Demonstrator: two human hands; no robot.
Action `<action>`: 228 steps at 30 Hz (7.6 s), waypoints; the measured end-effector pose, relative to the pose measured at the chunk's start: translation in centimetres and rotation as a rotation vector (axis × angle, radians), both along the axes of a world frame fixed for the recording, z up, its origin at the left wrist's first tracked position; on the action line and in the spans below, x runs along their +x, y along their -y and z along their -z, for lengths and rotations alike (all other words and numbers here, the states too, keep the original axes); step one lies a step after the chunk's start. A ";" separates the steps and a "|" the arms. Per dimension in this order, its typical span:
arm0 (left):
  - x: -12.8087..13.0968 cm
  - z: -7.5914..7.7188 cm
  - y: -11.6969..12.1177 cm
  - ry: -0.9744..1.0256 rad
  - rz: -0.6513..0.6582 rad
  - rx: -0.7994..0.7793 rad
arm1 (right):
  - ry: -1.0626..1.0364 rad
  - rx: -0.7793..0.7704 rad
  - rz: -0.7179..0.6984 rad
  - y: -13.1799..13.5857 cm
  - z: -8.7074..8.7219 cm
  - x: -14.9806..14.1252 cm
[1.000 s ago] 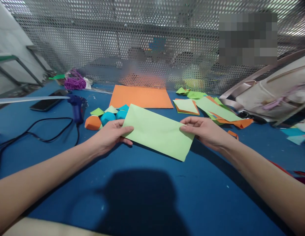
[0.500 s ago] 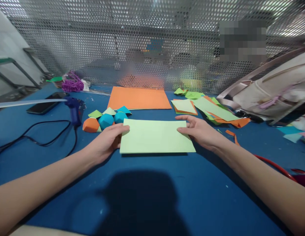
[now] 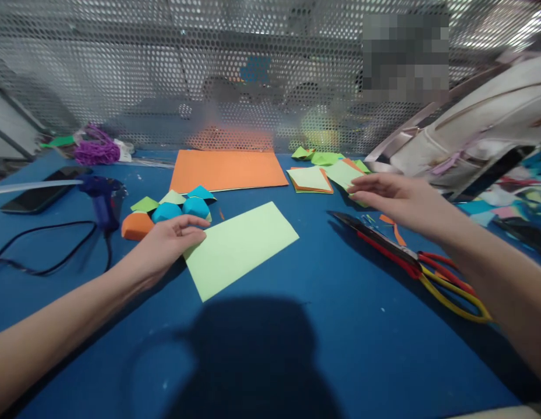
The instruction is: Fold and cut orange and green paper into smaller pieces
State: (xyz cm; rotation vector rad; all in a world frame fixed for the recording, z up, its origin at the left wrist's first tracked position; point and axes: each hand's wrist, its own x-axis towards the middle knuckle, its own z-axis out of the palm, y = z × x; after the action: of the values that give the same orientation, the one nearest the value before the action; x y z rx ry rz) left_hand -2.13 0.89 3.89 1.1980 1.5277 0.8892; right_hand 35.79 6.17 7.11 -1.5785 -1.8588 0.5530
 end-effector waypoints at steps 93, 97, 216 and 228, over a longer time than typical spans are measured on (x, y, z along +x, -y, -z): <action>5.3 1.4 -0.7 -0.894 0.523 1.346 | 0.456 0.068 -0.451 1.7 4.9 2.0; 5.0 0.9 -1.4 -0.950 0.939 1.139 | 0.406 0.056 -0.477 1.6 4.6 2.3; 3.8 1.9 -3.3 -1.048 1.134 0.651 | 0.153 -0.008 -0.251 10.0 6.4 0.3; 3.9 1.9 -3.2 -1.064 1.140 0.641 | 0.172 -0.028 -0.259 10.3 6.6 0.0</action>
State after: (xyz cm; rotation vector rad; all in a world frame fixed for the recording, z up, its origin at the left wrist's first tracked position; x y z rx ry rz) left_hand 1.82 4.13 2.01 2.8649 0.8799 -0.1640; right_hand 35.76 -4.14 0.51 -1.4502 -2.2131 0.5722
